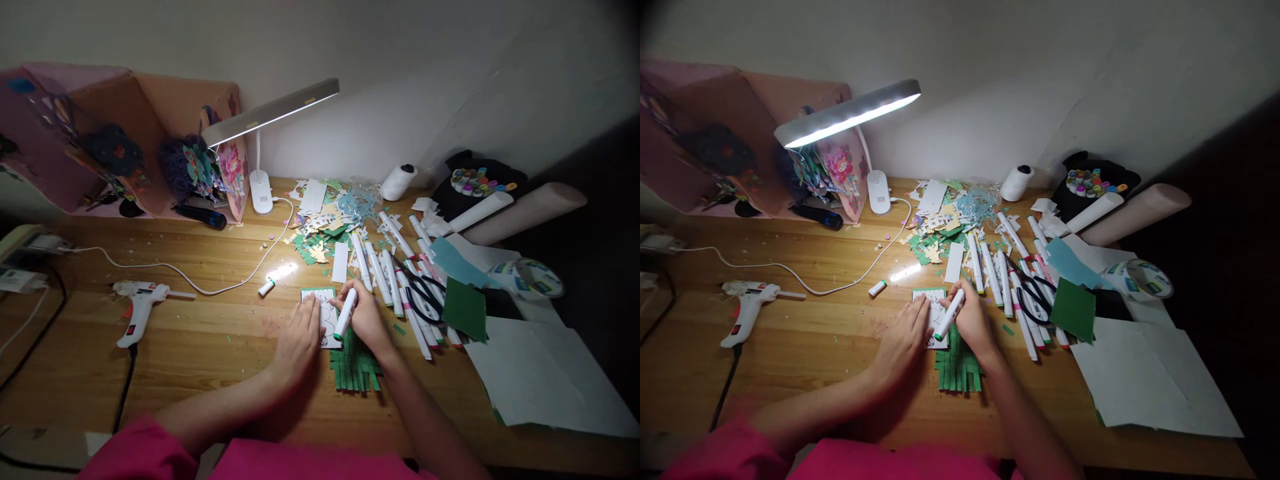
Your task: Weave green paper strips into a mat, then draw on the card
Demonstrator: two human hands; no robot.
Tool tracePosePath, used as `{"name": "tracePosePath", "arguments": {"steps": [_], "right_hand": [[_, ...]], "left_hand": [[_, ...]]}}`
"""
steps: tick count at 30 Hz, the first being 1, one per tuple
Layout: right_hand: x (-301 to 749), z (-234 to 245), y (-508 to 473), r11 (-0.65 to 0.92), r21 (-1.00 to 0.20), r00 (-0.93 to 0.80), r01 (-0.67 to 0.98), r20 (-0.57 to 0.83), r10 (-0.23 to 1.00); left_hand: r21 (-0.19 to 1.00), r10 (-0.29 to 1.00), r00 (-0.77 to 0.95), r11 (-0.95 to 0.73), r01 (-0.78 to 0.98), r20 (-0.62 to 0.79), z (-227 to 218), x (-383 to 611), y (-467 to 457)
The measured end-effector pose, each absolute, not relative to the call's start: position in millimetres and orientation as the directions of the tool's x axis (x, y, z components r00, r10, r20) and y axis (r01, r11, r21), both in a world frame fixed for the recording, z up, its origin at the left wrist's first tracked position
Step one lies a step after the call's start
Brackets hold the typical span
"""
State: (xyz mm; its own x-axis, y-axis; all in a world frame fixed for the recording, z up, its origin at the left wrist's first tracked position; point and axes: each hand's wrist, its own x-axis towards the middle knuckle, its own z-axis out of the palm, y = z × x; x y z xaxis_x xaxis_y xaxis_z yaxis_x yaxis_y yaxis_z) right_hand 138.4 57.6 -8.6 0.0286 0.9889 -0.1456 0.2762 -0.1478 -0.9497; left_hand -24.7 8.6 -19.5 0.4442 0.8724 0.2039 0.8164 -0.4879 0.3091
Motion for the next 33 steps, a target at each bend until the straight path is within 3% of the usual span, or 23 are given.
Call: {"name": "tracePosePath", "arguments": {"steps": [7, 12, 19, 33], "right_hand": [[143.4, -0.8, 57.4, -0.119, -0.929, 0.002, 0.350, -0.126, 0.992], [147.1, 10.5, 62.5, -0.047, -0.911, 0.076, 0.410, -0.017, 0.997], [115.2, 3.1, 79.5, 0.045, -0.983, -0.251, 0.176, 0.000, 0.968], [103.0, -18.8, 82.2, 0.112, -0.950, -0.175, 0.290, 0.063, 0.983]], "left_hand": [[0.138, 0.854, 0.495, -0.516, 0.845, 0.161, -19.1, -19.8, 8.5], [0.076, 0.835, 0.529, -0.544, 0.836, 0.150, -15.8, -20.6, 10.5], [0.042, 0.846, 0.511, -0.522, 0.852, 0.155, -14.2, -22.9, 10.3], [0.045, 0.841, 0.505, -0.522, 0.852, 0.195, -13.1, -23.2, 11.0]]}}
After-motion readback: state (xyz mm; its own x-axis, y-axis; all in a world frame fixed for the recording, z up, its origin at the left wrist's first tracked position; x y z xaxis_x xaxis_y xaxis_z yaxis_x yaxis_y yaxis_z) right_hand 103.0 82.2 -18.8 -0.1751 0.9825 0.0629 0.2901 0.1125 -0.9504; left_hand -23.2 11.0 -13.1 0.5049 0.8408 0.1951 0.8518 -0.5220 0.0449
